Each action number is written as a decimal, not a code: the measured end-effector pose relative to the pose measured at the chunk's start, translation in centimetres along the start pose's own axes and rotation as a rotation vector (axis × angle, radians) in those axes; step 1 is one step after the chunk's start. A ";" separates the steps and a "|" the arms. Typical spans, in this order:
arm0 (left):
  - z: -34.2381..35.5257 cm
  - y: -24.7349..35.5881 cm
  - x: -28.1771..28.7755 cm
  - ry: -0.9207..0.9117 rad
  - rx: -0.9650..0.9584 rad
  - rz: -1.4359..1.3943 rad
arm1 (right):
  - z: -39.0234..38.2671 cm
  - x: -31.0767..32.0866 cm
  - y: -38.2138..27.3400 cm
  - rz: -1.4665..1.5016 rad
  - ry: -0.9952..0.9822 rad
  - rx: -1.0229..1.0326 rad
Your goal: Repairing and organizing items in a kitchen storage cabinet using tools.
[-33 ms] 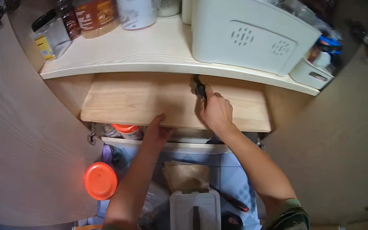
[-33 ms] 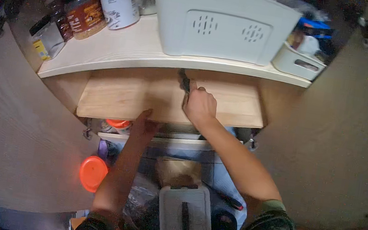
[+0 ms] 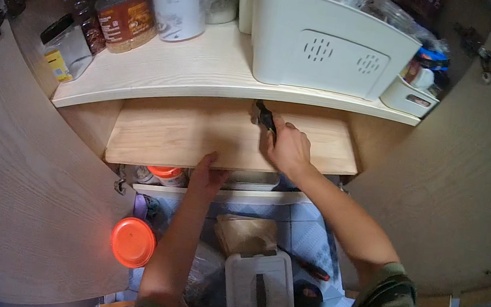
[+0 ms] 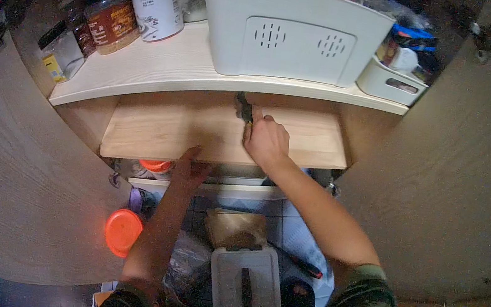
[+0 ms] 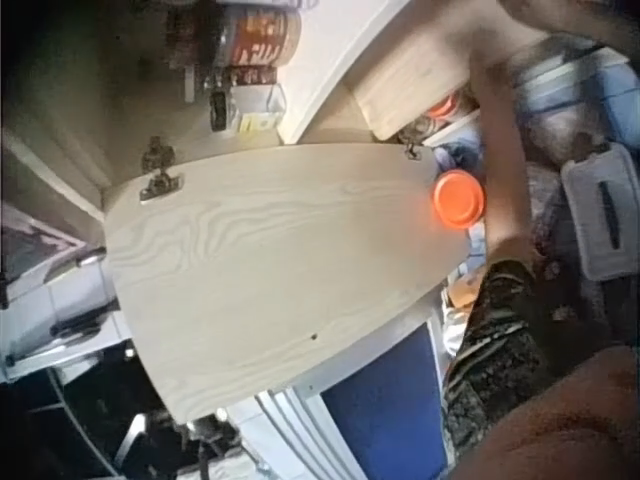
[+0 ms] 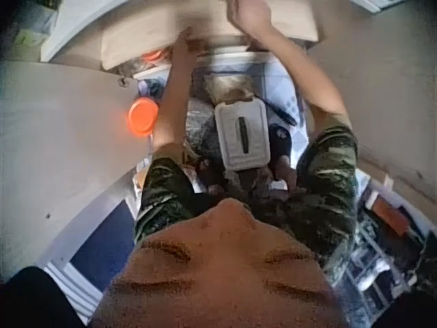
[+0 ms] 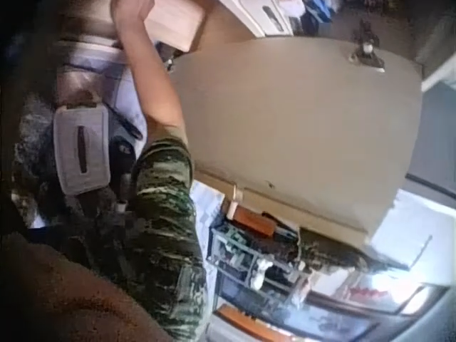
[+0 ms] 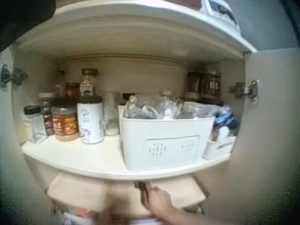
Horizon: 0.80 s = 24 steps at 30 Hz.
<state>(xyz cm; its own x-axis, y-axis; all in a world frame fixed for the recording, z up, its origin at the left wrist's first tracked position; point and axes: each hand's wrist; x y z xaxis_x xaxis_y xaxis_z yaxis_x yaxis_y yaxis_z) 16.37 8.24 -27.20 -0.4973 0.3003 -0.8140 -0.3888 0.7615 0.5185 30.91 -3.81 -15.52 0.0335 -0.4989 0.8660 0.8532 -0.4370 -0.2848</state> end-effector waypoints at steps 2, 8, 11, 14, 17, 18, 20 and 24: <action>-0.7 0.8 0.6 0.020 0.003 0.035 | -0.7 1.9 -0.1 0.064 -0.023 0.040; -2.6 -0.8 3.1 -0.294 0.390 -0.069 | -5.9 6.0 2.8 0.463 -0.950 -0.012; -6.8 -1.9 4.4 -0.124 0.492 0.302 | -9.9 4.3 5.5 0.424 -1.257 -0.224; -9.4 -0.7 5.3 -0.056 0.493 0.449 | -12.7 0.7 8.9 0.419 -1.296 -0.467; -9.2 1.8 7.8 0.085 -0.117 0.979 | -16.7 -3.7 12.8 0.587 -1.151 -0.746; -8.7 2.8 8.9 0.134 -0.439 1.268 | -18.3 -5.7 14.2 0.674 -1.079 -0.778; -9.8 5.0 4.3 0.415 -0.764 1.418 | -21.6 -8.0 16.7 0.748 -0.994 -0.854; -11.5 8.1 -1.1 0.379 -1.131 1.774 | -25.8 -12.0 20.7 0.798 -0.811 -0.723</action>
<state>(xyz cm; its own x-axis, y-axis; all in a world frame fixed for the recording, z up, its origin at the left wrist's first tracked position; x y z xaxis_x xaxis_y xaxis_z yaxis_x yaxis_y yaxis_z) 4.79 7.50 -19.10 -0.8026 -0.0824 0.5908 0.4389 -0.7523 0.4913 34.78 -26.18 -42.37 0.8988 -0.3298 0.2888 0.0016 -0.6562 -0.7546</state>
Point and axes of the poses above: each hand's wrist, its own z-axis towards the middle knuckle, its own x-axis out of the back of the hand, y = z × x, and after that the axes turned 1 degree about x, right-handed
